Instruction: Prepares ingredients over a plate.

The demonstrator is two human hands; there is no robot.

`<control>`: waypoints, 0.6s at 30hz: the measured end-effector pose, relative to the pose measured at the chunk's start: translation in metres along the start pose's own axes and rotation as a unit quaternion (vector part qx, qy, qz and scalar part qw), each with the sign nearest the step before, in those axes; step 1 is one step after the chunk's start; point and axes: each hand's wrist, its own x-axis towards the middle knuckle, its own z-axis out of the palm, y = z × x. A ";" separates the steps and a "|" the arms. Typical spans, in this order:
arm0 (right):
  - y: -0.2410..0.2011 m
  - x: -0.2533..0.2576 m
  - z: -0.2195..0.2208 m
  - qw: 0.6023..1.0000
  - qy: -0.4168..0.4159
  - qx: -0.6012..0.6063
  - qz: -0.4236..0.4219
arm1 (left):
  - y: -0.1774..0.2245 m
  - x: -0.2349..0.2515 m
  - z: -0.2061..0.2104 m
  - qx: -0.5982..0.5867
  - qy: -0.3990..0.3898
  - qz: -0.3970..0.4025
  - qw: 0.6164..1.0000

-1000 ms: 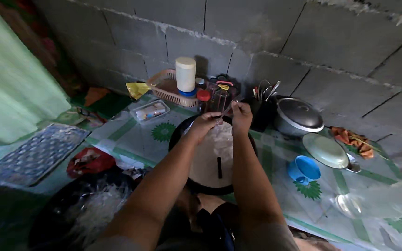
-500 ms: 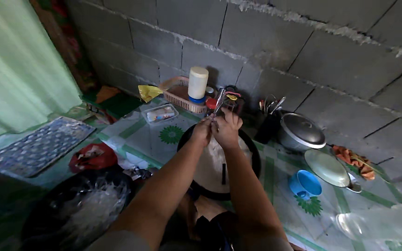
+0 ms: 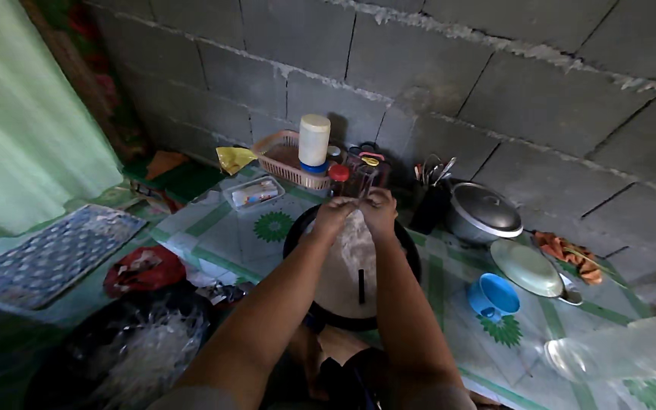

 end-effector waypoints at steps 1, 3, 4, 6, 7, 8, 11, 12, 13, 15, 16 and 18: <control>0.005 0.001 -0.004 0.999 -0.019 0.026 0.015 | 0.000 0.000 -0.001 0.022 -0.017 0.011 1.000; 0.016 0.000 -0.009 0.995 -0.047 0.090 0.021 | 0.001 -0.002 -0.001 0.024 -0.037 0.017 0.999; 0.019 0.000 -0.012 0.991 -0.060 0.121 0.017 | 0.001 -0.003 0.000 0.012 -0.043 0.015 0.999; 0.024 -0.001 -0.017 0.980 -0.088 0.176 -0.006 | 0.001 -0.004 0.001 -0.024 -0.057 0.001 0.998; 0.025 0.000 -0.018 0.977 -0.099 0.190 -0.015 | 0.000 -0.004 0.001 -0.039 -0.061 -0.007 0.997; 0.026 0.000 -0.017 0.974 -0.107 0.199 -0.023 | -0.001 -0.003 0.001 -0.052 -0.063 -0.012 0.997; 0.025 0.001 -0.014 0.975 -0.116 0.188 -0.038 | -0.007 -0.001 0.002 -0.058 -0.061 -0.021 0.996; 0.025 0.001 -0.015 0.975 -0.119 0.185 -0.040 | -0.008 0.000 0.003 -0.050 -0.057 -0.023 0.997; 0.025 0.001 -0.015 0.974 -0.126 0.188 -0.034 | -0.008 0.000 0.004 -0.038 -0.050 -0.025 0.998; 0.025 -0.001 -0.017 0.972 -0.137 0.193 -0.009 | -0.003 -0.002 0.004 -0.001 -0.050 -0.029 0.998; 0.026 0.000 -0.017 0.973 -0.130 0.189 -0.004 | -0.001 -0.002 0.005 0.022 -0.054 -0.025 0.998; 0.026 0.002 -0.014 0.980 -0.103 0.170 -0.028 | -0.001 -0.002 0.006 0.050 -0.054 -0.011 0.997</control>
